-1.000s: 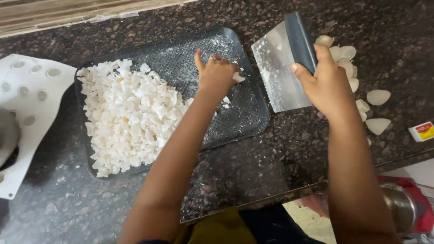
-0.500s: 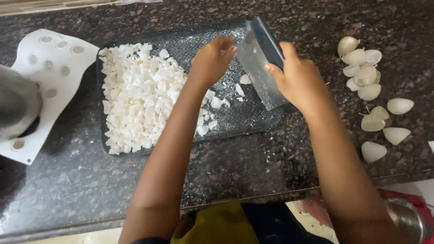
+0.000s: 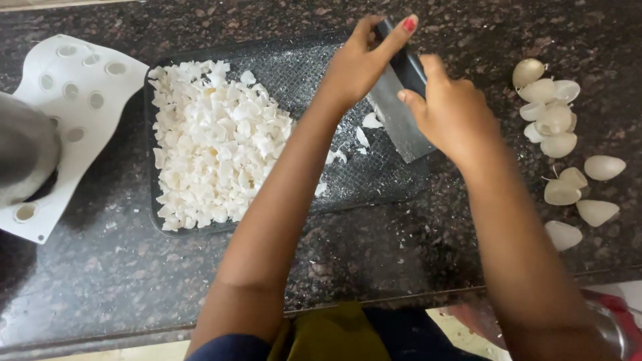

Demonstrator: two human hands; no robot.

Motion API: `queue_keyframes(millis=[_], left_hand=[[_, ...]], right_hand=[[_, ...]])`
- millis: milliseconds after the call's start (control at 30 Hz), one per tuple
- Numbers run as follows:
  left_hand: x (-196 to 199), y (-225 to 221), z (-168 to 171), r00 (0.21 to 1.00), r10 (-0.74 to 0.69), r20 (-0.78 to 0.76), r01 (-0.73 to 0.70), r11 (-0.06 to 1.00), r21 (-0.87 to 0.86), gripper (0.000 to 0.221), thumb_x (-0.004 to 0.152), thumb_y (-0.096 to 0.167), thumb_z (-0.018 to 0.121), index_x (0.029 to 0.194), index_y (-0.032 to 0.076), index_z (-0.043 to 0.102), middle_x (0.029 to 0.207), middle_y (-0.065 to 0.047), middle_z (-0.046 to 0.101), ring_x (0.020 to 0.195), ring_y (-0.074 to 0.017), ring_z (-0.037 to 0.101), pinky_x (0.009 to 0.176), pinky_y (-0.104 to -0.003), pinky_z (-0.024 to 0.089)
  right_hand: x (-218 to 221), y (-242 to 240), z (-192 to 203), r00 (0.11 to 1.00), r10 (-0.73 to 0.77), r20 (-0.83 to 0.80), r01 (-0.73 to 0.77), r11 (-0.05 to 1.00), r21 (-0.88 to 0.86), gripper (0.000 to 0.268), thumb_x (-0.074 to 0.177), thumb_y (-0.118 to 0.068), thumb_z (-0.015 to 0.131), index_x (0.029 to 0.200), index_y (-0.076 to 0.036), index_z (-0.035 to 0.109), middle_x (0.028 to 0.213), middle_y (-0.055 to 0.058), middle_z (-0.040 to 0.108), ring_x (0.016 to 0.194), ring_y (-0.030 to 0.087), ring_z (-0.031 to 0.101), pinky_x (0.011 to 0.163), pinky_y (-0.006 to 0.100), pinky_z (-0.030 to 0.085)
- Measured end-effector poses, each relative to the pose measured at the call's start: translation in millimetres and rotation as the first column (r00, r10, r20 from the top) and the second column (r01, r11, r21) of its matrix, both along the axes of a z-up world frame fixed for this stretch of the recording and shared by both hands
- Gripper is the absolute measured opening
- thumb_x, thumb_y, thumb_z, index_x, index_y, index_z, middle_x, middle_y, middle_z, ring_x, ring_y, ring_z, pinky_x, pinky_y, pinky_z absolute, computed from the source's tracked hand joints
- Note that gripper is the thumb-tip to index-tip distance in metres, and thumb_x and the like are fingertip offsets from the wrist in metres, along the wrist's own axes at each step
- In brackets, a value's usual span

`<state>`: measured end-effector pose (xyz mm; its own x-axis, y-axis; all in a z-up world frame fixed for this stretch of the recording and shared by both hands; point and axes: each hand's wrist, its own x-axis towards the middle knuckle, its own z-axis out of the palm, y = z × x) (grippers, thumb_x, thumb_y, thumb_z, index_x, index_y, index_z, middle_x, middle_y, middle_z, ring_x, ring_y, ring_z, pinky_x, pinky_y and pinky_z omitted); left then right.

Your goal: Breaking large pieces of white wax into smaller chunks on a tray using hands and a metal bench scraper.

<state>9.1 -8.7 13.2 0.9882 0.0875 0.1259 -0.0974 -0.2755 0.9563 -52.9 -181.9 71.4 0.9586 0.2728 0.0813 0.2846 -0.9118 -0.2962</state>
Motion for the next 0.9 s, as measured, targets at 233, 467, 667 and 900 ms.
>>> queue_keyframes(millis=[233,467,667,900], left_hand=[[7,-3,-32,0.997,0.034,0.066,-0.027,0.995,-0.094,0.096,0.074,0.074,0.071,0.132,-0.002,0.059,0.113,-0.019,0.076,0.107,-0.026,0.076,0.094,-0.035,0.056],[2,-3,-37,1.0,-0.013,-0.001,0.012,0.942,-0.336,0.082,0.076,0.066,0.072,0.117,-0.004,0.067,0.099,-0.018,0.078,0.091,-0.0252,0.077,0.084,-0.035,0.061],[3,-4,-33,0.999,0.036,0.001,-0.035,0.961,-0.276,0.08,0.077,0.064,0.071,0.12,-0.003,0.064,0.1,-0.015,0.078,0.091,-0.0222,0.077,0.084,-0.032,0.059],[3,-9,-29,0.999,0.027,-0.019,-0.031,0.952,-0.303,0.082,0.077,0.064,0.07,0.121,-0.004,0.064,0.097,-0.015,0.078,0.089,-0.021,0.076,0.083,-0.032,0.059]], right_hand=[[7,2,-14,0.999,0.049,0.021,-0.049,0.999,-0.022,0.051,0.1,-0.037,0.069,0.138,-0.009,0.049,0.089,0.03,0.07,0.086,0.053,0.068,0.073,0.059,0.054],[7,10,-11,0.998,0.055,0.005,-0.054,0.995,-0.081,0.051,0.101,-0.036,0.067,0.139,-0.008,0.047,0.087,0.03,0.07,0.084,0.053,0.068,0.072,0.059,0.054],[3,15,2,0.998,0.047,-0.034,-0.049,0.996,-0.074,0.052,0.1,-0.037,0.066,0.141,-0.012,0.048,0.089,0.029,0.071,0.086,0.052,0.069,0.073,0.059,0.054],[3,16,10,0.997,-0.018,-0.073,0.009,0.993,-0.117,0.052,0.099,-0.038,0.066,0.142,-0.014,0.048,0.092,0.029,0.071,0.088,0.052,0.069,0.073,0.059,0.055]])
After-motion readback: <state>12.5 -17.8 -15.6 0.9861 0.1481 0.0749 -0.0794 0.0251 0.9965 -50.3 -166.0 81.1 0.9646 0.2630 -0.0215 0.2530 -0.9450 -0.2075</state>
